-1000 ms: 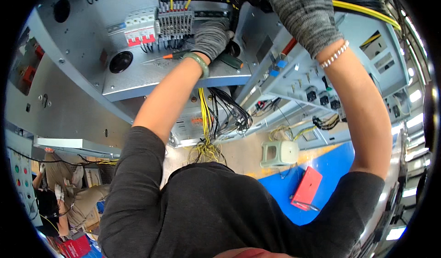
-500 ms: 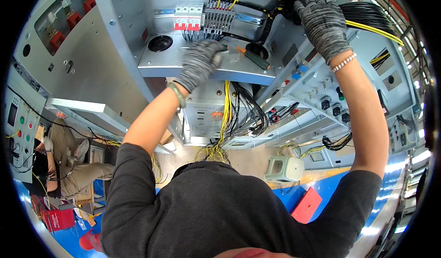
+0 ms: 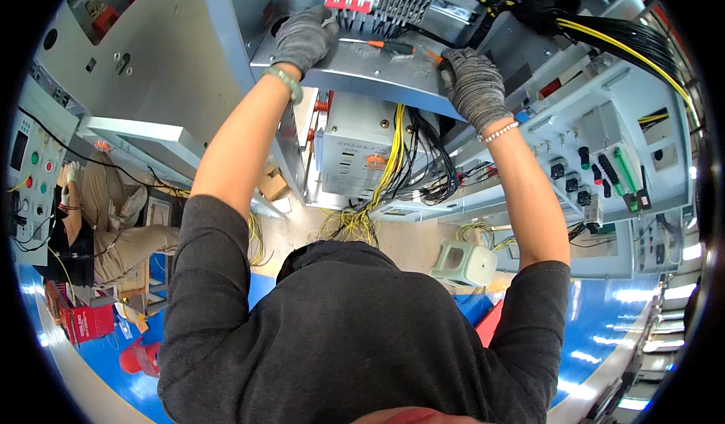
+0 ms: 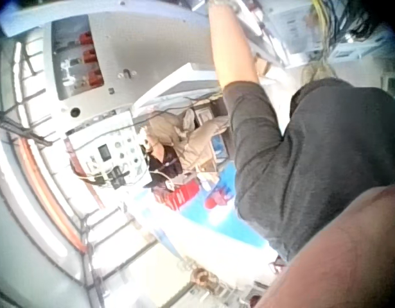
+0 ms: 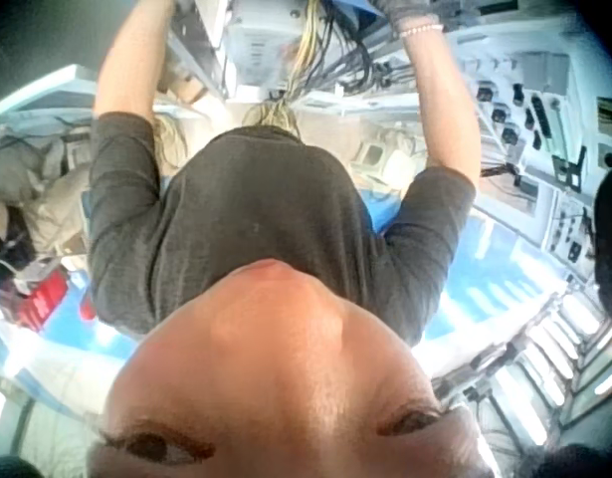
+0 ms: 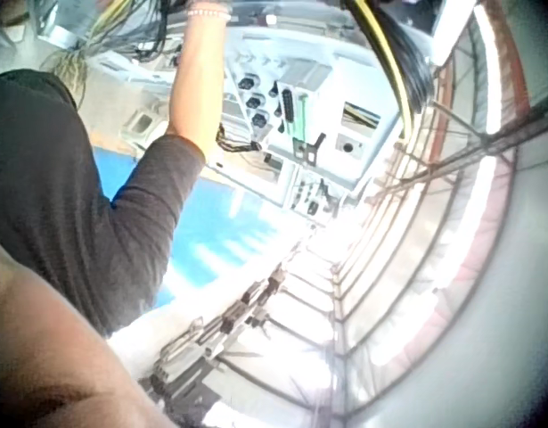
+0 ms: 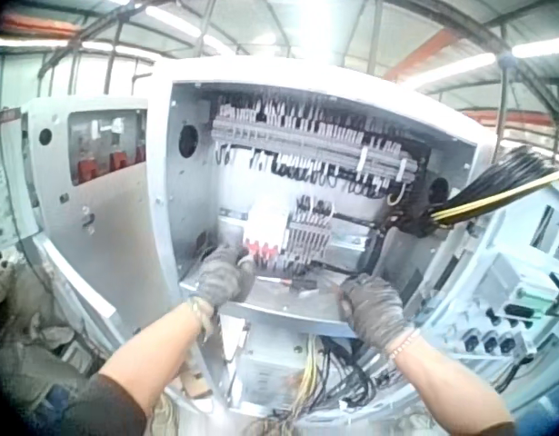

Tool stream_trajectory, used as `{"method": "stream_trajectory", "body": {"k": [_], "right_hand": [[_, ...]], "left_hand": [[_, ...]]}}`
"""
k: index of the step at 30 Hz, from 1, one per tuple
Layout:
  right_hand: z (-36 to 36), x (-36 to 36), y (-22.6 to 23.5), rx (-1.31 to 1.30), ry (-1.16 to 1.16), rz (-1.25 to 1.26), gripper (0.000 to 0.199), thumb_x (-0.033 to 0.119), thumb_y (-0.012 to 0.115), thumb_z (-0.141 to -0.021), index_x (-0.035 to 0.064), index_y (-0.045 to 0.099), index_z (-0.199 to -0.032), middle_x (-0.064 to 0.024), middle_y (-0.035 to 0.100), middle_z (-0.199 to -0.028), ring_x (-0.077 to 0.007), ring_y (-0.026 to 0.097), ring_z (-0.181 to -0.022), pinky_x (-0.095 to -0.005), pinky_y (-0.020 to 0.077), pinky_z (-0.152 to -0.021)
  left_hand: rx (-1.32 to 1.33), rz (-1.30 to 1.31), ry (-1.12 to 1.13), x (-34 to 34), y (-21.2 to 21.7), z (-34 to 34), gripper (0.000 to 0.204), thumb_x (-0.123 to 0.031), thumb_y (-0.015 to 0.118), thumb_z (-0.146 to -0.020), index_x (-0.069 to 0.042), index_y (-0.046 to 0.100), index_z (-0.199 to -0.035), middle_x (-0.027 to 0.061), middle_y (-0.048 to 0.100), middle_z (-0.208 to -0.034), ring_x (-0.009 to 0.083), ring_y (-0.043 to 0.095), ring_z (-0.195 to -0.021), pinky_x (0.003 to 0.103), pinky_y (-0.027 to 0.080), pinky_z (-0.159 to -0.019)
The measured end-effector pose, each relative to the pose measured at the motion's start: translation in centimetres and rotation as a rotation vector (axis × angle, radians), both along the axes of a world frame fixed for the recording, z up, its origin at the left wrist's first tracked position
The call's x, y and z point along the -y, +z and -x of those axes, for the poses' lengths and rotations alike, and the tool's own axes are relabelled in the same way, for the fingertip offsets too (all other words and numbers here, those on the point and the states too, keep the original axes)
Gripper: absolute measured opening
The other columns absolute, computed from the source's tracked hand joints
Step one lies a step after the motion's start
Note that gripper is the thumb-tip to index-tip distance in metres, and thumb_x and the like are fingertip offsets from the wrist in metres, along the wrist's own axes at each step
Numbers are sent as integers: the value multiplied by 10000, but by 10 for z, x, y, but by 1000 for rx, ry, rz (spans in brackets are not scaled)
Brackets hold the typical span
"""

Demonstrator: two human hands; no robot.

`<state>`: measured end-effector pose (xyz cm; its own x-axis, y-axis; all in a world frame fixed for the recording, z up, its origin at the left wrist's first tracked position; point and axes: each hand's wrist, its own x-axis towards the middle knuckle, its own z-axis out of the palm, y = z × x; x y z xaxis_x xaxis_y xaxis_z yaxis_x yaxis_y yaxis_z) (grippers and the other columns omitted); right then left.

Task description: The person works inside an open electrical cabinet, handling and routing black and yellow wires. They use a screwdriver to tighten connections on terminal blocks and organize the wiring within the panel.

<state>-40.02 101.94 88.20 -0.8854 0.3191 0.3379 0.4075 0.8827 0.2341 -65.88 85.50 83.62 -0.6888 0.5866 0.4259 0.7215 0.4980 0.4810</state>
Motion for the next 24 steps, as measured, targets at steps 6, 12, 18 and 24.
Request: {"method": "stream_trajectory", "body": {"k": [6,12,18,24], "right_hand": [[17,-28,-31,59,-115,51,350,255,597,-883,112,610,-1203,-175,641,-1126,-346,624,-1065,-475,499,-926],[19,-38,-33,38,-120,93,362,234,599,-885,167,625,-1239,-171,636,-1141,-358,613,-1095,-466,501,-947],[22,-37,-33,-5,-88,-17,317,249,604,-914,169,646,-1218,-161,638,-1173,-344,628,-1064,-458,508,-922],[48,-30,-22,-183,-76,25,336,385,565,-924,158,650,-1157,-164,667,-1104,-331,640,-1039,-472,502,-893]], "left_hand": [[-86,115,8,-26,-15,30,486,-542,627,-845,-164,706,-1139,168,694,-1108,362,638,-1068,489,484,-917],[-23,21,102,-25,-14,24,401,-432,677,-825,-124,718,-1079,188,703,-1040,356,666,-1000,457,518,-869],[37,111,110,-31,-2,32,359,-420,640,-833,-125,730,-1018,172,709,-1026,365,669,-964,461,519,-849],[82,42,16,-22,0,19,421,-432,729,-773,-107,725,-1041,189,709,-997,374,669,-938,441,517,-842]]}}
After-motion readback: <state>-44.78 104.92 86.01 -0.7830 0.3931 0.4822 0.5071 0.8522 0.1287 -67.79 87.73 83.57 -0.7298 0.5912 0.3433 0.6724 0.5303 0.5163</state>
